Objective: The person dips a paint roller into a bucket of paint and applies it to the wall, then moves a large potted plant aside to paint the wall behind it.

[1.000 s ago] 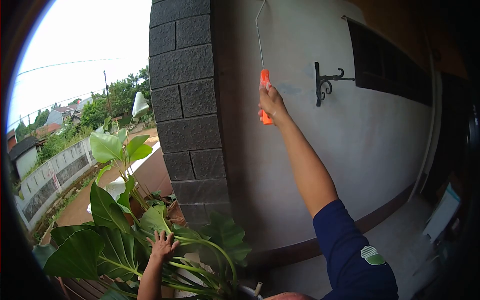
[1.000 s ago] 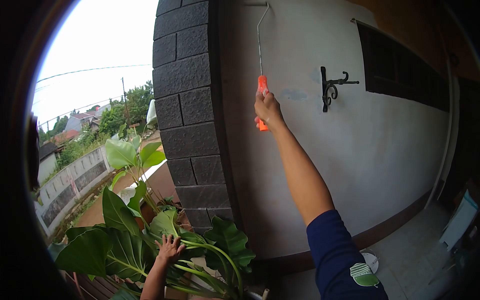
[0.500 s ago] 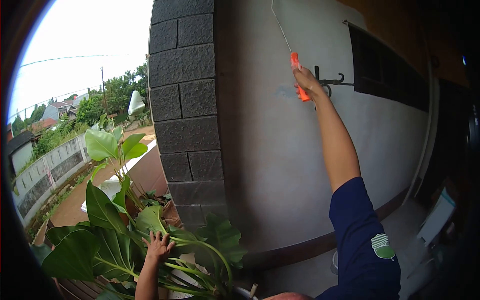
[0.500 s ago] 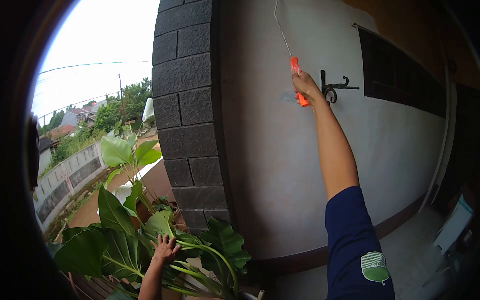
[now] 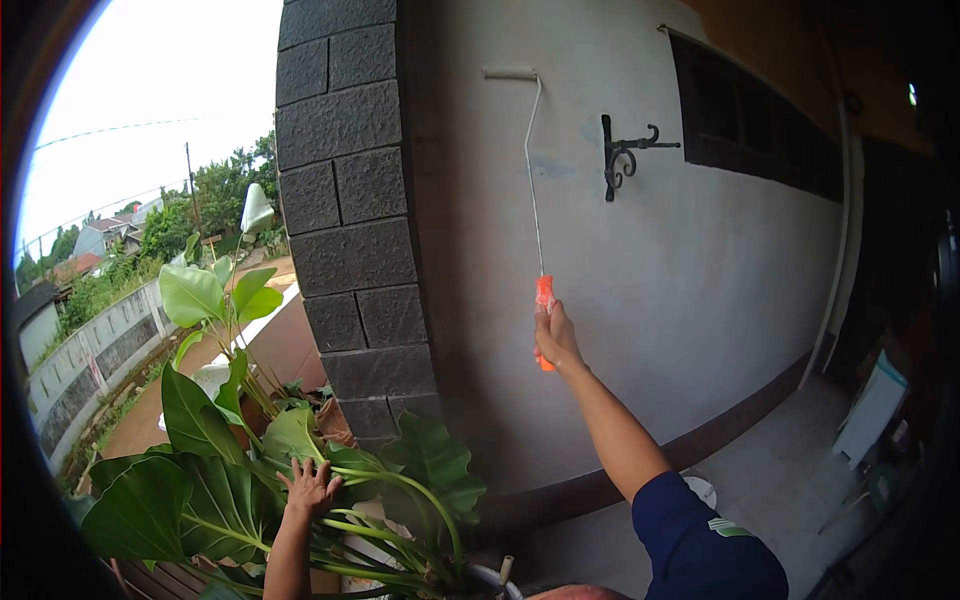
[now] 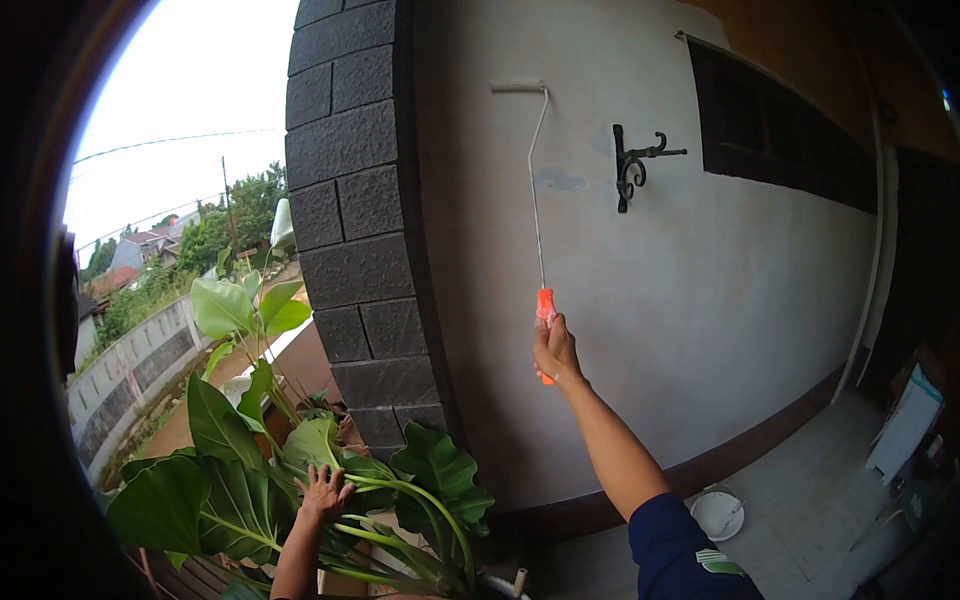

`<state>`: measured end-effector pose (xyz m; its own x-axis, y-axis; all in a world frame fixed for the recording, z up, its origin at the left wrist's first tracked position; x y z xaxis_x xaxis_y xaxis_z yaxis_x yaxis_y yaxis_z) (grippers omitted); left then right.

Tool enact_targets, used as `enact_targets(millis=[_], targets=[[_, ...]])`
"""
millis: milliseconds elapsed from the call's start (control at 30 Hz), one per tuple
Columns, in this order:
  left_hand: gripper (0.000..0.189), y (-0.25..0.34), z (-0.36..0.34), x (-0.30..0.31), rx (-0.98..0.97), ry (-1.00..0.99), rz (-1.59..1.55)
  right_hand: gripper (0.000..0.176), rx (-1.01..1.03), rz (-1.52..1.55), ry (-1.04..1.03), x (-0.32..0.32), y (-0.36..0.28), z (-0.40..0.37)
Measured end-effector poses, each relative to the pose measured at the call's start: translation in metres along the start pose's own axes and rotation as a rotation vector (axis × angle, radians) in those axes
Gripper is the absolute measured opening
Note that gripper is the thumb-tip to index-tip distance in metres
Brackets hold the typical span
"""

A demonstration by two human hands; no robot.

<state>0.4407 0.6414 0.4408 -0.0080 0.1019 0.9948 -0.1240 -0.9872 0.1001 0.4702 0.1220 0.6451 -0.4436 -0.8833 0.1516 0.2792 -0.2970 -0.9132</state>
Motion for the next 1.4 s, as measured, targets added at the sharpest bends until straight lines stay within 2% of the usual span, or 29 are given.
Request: enact_targets(millis=[200,333,400,500,633,700,767,900,1033,1200,1400], targets=[[0.069,0.004,-0.001,0.003,0.008,-0.012,-0.011,0.039,0.101,0.026,0.046,0.033,-0.168,0.09],[0.07,0.005,0.001,0.007,0.024,-0.026,0.001,0.048,0.149,-0.013,-0.012,0.06,-0.281,0.144],[0.07,0.003,0.003,0.004,0.026,-0.023,0.008,0.054,0.162,-0.05,0.003,0.07,-0.325,0.16],[0.07,0.002,0.004,0.003,0.023,-0.012,-0.005,0.058,0.179,-0.094,0.042,0.083,-0.354,0.163],[0.069,0.005,0.003,0.006,0.018,-0.006,-0.009,0.055,0.165,-0.1,0.015,0.083,-0.318,0.151],[0.069,0.006,0.001,0.007,0.021,-0.008,-0.005,0.04,0.174,-0.073,0.054,0.078,-0.276,0.141],[0.068,0.008,0.001,0.006,0.019,0.004,-0.019,0.04,0.16,-0.064,0.018,0.069,-0.223,0.135],[0.067,0.007,0.0,0.007,0.016,0.009,-0.005,0.038,0.097,-0.108,0.085,0.052,-0.13,0.092],[0.067,0.011,-0.005,0.009,0.007,0.007,0.011,0.039,0.052,-0.089,0.049,0.042,-0.079,0.056],[0.07,0.011,-0.005,0.009,0.016,-0.018,0.008,0.04,0.085,-0.059,0.052,0.039,-0.095,0.066],[0.07,0.007,-0.001,0.004,0.017,0.005,0.02,0.045,0.19,-0.059,0.067,0.055,-0.204,0.142]])
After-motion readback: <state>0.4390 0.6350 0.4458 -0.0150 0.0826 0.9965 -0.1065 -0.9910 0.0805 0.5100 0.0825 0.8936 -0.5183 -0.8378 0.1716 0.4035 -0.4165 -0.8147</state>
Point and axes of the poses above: each hand's wrist, its own z-axis towards the middle knuckle, its own x-axis out of the back of the hand, y = z × x, the point moved 6 cm from there along z, towards the middle knuckle, and after that the axes turned 5 degrees about -x, right-handed, at the moved point
